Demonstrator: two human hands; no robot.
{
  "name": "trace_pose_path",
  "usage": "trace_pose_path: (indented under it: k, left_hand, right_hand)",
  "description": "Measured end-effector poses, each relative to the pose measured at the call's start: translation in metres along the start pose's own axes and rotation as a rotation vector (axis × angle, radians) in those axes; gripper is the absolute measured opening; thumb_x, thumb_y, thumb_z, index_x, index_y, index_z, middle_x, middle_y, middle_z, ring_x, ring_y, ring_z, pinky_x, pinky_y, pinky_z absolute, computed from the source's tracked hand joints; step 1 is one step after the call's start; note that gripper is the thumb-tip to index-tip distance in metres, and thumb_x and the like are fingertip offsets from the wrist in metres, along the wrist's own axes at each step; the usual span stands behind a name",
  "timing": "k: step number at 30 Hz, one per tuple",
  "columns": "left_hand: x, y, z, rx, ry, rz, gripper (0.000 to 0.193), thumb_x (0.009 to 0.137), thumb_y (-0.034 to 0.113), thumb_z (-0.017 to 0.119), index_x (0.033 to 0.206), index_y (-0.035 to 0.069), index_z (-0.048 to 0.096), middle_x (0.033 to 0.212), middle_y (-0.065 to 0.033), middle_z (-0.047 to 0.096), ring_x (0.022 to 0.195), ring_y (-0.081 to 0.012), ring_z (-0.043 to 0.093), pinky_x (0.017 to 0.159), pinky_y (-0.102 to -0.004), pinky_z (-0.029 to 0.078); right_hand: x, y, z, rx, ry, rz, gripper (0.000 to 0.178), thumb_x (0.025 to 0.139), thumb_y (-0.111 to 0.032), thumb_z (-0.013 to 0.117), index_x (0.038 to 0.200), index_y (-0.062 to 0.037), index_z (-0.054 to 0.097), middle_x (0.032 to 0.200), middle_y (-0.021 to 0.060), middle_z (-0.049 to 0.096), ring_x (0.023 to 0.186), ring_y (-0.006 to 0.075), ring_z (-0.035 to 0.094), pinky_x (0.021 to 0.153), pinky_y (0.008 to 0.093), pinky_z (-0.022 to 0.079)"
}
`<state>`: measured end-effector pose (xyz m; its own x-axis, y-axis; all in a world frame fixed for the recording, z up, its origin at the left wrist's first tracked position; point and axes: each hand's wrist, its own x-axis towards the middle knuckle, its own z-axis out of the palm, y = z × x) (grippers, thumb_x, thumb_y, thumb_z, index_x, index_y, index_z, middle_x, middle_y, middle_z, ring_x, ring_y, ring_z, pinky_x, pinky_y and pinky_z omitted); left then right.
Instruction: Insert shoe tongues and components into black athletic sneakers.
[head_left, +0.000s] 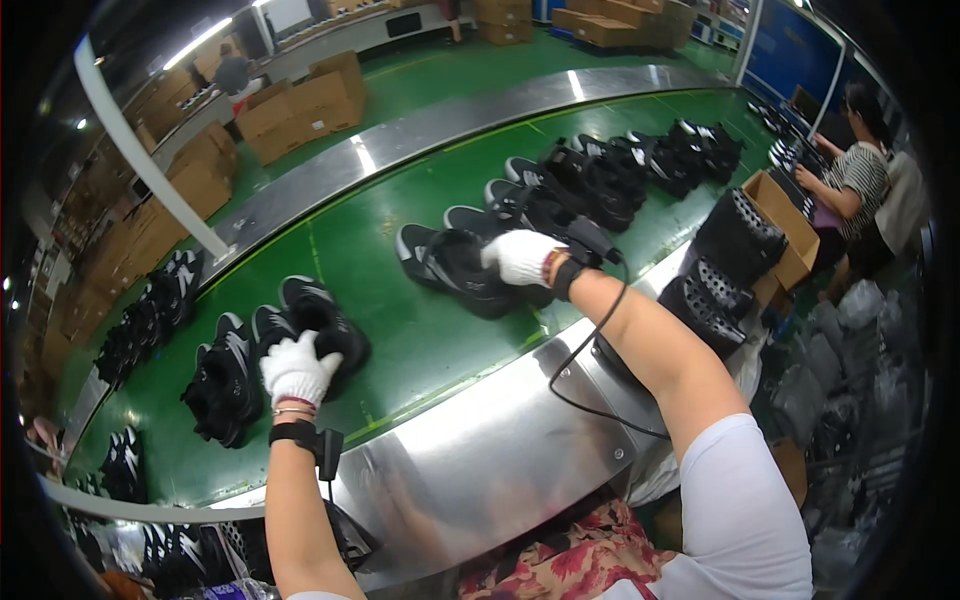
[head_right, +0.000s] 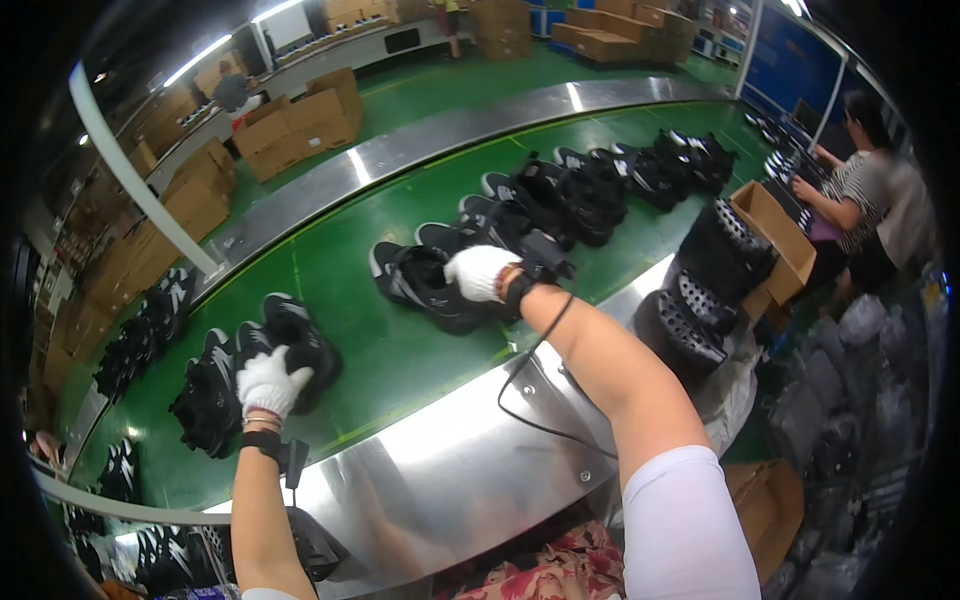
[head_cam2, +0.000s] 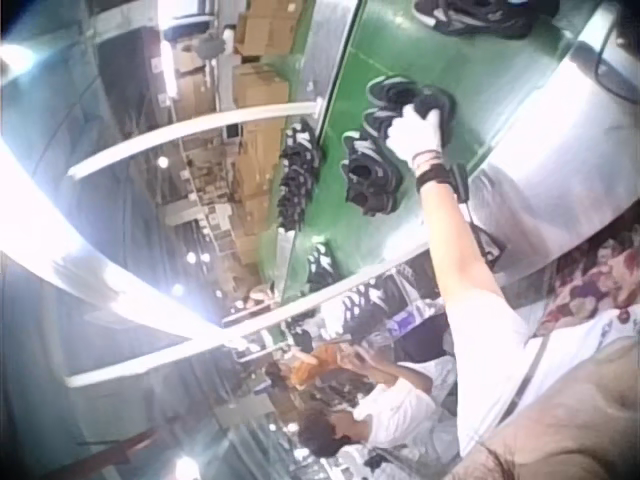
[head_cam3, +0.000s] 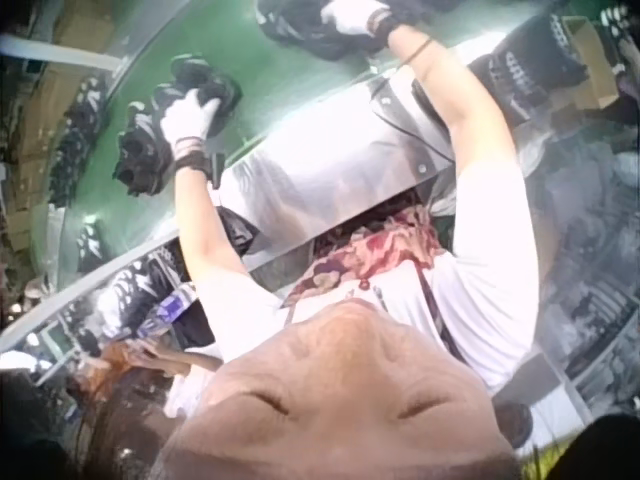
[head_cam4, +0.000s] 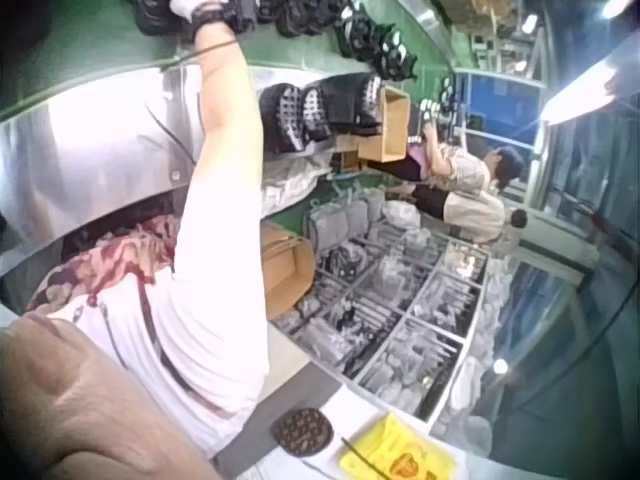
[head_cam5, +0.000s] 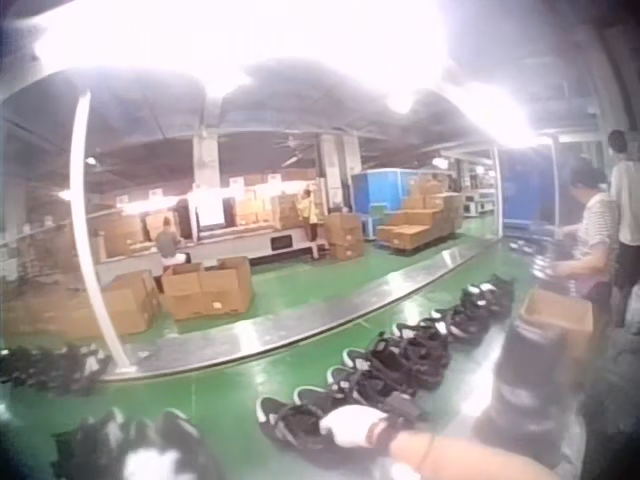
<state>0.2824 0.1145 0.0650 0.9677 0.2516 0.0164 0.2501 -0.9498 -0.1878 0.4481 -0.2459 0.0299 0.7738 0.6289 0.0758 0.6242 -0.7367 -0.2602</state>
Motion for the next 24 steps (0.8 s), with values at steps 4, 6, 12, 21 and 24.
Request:
trace_pose_path:
  k: [4, 6, 12, 21, 24]
  left_hand:
    - [-0.007, 0.025, -0.025, -0.014, 0.23, 0.087, 0.043, 0.089, 0.034, 0.073, 0.125, 0.013, 0.064, 0.111, -0.0155, 0.066, 0.108, -0.0342, 0.064, 0.091, -0.0462, 0.051]
    - [-0.035, 0.058, -0.03, -0.391, 0.401, 0.196, 0.048, 0.094, 0.03, 0.069, 0.134, 0.004, 0.061, 0.117, -0.0176, 0.07, 0.106, -0.0356, 0.068, 0.093, -0.043, 0.054]
    - [-0.149, 0.099, -0.062, -1.036, -0.226, 0.043, 0.083, 0.095, 0.046, 0.069, 0.152, -0.006, 0.039, 0.144, -0.0313, 0.054, 0.13, -0.0408, 0.056, 0.111, -0.0446, 0.043]
    - [-0.215, 0.086, 0.013, -0.908, 0.189, 0.165, 0.06, 0.08, 0.008, 0.069, 0.137, -0.001, 0.054, 0.131, -0.0263, 0.06, 0.12, -0.0434, 0.06, 0.104, -0.0471, 0.048]
    - [-0.228, 0.086, 0.002, -0.955, 0.126, 0.195, 0.05, 0.081, 0.005, 0.069, 0.13, -0.003, 0.061, 0.128, -0.0256, 0.063, 0.118, -0.0427, 0.061, 0.106, -0.0464, 0.048]
  right_hand:
    - [-0.001, -0.035, -0.013, -0.05, -0.075, -0.011, 0.03, 0.079, -0.008, 0.059, 0.103, -0.0076, 0.077, 0.098, 0.0204, 0.075, 0.094, 0.0384, 0.073, 0.084, 0.0452, 0.058]
    - [-0.027, -0.066, -0.038, 0.059, -0.109, 0.008, 0.032, 0.078, -0.009, 0.058, 0.105, -0.006, 0.076, 0.099, 0.0215, 0.074, 0.098, 0.0393, 0.071, 0.087, 0.045, 0.057]
    - [-0.148, -0.154, -0.035, 0.392, -0.071, -0.208, 0.017, 0.081, -0.012, 0.061, 0.09, -0.0037, 0.072, 0.086, 0.023, 0.071, 0.087, 0.0414, 0.07, 0.08, 0.0473, 0.057]
    - [-0.277, -0.114, -0.08, 0.142, 0.357, -0.071, 0.032, 0.085, -0.004, 0.065, 0.115, -0.0127, 0.068, 0.093, 0.0162, 0.065, 0.09, 0.0377, 0.068, 0.079, 0.0452, 0.057]
    - [-0.305, -0.043, -0.1, -0.01, 0.163, 0.227, 0.035, 0.082, -0.002, 0.065, 0.115, -0.0144, 0.069, 0.105, 0.0165, 0.064, 0.1, 0.0379, 0.066, 0.087, 0.0453, 0.056]
